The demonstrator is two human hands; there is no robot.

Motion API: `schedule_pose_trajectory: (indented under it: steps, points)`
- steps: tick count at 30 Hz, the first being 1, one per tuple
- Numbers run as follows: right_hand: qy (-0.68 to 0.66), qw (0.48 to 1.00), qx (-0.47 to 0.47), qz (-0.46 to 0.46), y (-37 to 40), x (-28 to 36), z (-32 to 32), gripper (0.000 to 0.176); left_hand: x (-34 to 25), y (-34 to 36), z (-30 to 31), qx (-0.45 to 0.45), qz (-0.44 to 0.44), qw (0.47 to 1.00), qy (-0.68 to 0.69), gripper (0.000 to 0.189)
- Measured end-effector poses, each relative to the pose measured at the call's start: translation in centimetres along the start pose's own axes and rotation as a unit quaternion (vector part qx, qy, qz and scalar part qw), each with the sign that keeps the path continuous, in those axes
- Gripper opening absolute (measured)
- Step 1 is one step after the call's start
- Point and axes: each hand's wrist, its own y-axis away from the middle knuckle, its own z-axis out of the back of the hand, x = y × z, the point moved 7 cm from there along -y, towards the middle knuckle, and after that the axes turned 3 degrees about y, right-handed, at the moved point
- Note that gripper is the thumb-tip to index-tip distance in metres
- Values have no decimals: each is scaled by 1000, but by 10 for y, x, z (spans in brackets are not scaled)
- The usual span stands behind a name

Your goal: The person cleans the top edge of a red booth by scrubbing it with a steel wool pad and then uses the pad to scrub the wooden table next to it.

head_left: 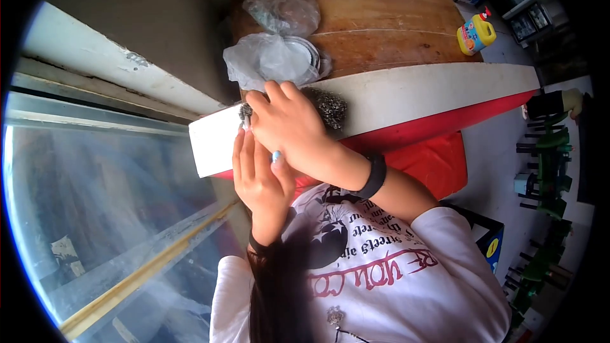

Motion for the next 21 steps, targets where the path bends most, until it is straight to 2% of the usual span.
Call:
schedule_pose_trajectory:
  steps: [2, 4, 5, 8, 13, 16, 18, 21]
  points:
    - [-2, 999, -28, -19, 23, -11, 11, 8, -16, 13, -5, 16, -22, 1000, 15, 45]
    - [20, 1000, -11, -14, 36, -13, 18, 8, -29, 23, -8, 31, -35, 998, 37, 47]
    - [23, 1000, 1, -9, 36, -12, 20, 8, -29, 26, -9, 33, -12, 998, 51, 44]
    - [6, 1000, -1, 15, 17, -3, 11, 10, -8, 17, -3, 17, -11, 999, 27, 46]
    - [20, 1000, 10, 19, -4, 13, -2, 9, 30, -10, 16, -23, 34, 997, 67, 32]
    - [12, 1000, 3, 3, 24, 4, 14, 10, 10, -1, 14, 25, -8, 996, 90, 32]
    - [36, 999, 28, 4, 35, 2, 18, 11, -9, 13, 9, 17, -54, 997, 55, 33]
    - [34, 999, 20, 8, 27, 10, 13, 12, 1, 15, 9, 9, -10, 998, 58, 35]
